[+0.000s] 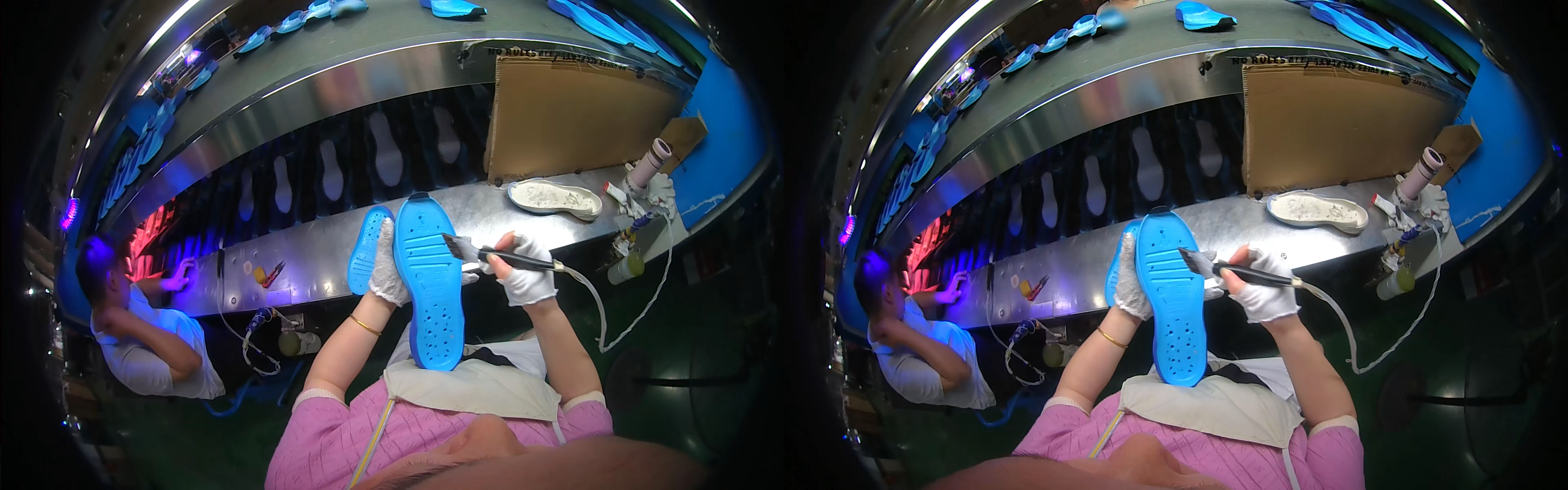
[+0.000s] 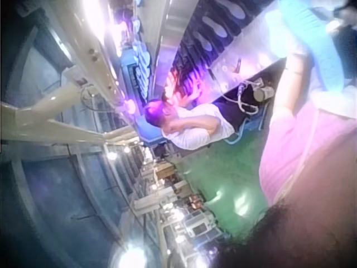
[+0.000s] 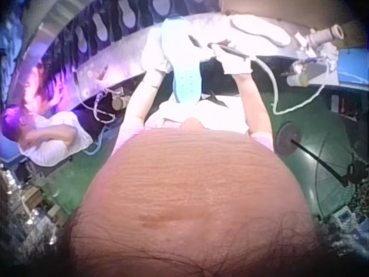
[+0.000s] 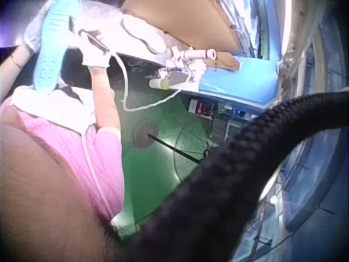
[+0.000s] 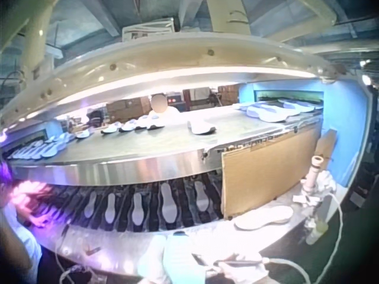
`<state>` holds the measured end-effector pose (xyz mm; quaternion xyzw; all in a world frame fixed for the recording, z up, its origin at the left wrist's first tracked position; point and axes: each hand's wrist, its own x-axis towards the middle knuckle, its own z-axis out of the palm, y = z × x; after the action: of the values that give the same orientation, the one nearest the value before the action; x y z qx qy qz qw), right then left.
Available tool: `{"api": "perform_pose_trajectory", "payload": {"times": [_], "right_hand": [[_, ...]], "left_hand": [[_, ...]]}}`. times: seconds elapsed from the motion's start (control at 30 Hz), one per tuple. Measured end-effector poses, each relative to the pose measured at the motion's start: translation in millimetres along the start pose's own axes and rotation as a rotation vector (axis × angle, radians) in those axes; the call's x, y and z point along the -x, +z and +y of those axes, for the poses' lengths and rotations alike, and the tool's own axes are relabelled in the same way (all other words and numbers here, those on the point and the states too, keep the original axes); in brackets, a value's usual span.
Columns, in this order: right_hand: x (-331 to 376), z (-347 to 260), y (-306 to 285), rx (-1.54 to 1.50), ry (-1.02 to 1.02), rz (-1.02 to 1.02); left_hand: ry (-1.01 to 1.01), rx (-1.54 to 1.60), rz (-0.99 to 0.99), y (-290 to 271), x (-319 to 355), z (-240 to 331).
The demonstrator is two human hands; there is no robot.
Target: The person picks up blue shoe soles from a conveyor belt and cleans or preps them using a small brush tool before placing them back on the belt.
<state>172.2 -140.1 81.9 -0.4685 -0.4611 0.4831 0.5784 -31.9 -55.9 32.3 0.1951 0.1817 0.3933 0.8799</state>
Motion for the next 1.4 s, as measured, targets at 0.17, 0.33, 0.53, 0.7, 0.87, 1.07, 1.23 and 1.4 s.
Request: {"api": "perform_pose_trajectory", "payload": {"times": [0.17,0.33,0.53,0.7,0.87,1.07,1.23,1.4], "right_hand": [[-29,2,24,-0.010,-0.285,0.028],[-46,-2,46,0.193,-0.526,0.087],[-31,-2,51,-0.034,-0.289,-0.116],[-32,11,54,0.304,-0.607,-0.110],[-18,18,51,0.071,-0.271,-0.153],[-1,23,57,0.195,-0.327,-0.236],[2,36,24,0.207,-0.103,-0.114],[17,51,19,0.041,-0.134,-0.154]], "left_hand": [[0.054,0.141,-0.109,24,6,-8],[0.226,0.044,-0.025,31,-2,-27],[0.206,0.124,-0.043,13,-9,-24],[0.180,0.071,0.010,3,-11,-20],[0.203,0.074,0.004,0,-2,-10],[0.092,0.032,-0.050,0,-3,4],[-0.044,-0.046,-0.179,11,32,-11],[-0.267,-0.240,-0.295,-34,29,-36]]}}
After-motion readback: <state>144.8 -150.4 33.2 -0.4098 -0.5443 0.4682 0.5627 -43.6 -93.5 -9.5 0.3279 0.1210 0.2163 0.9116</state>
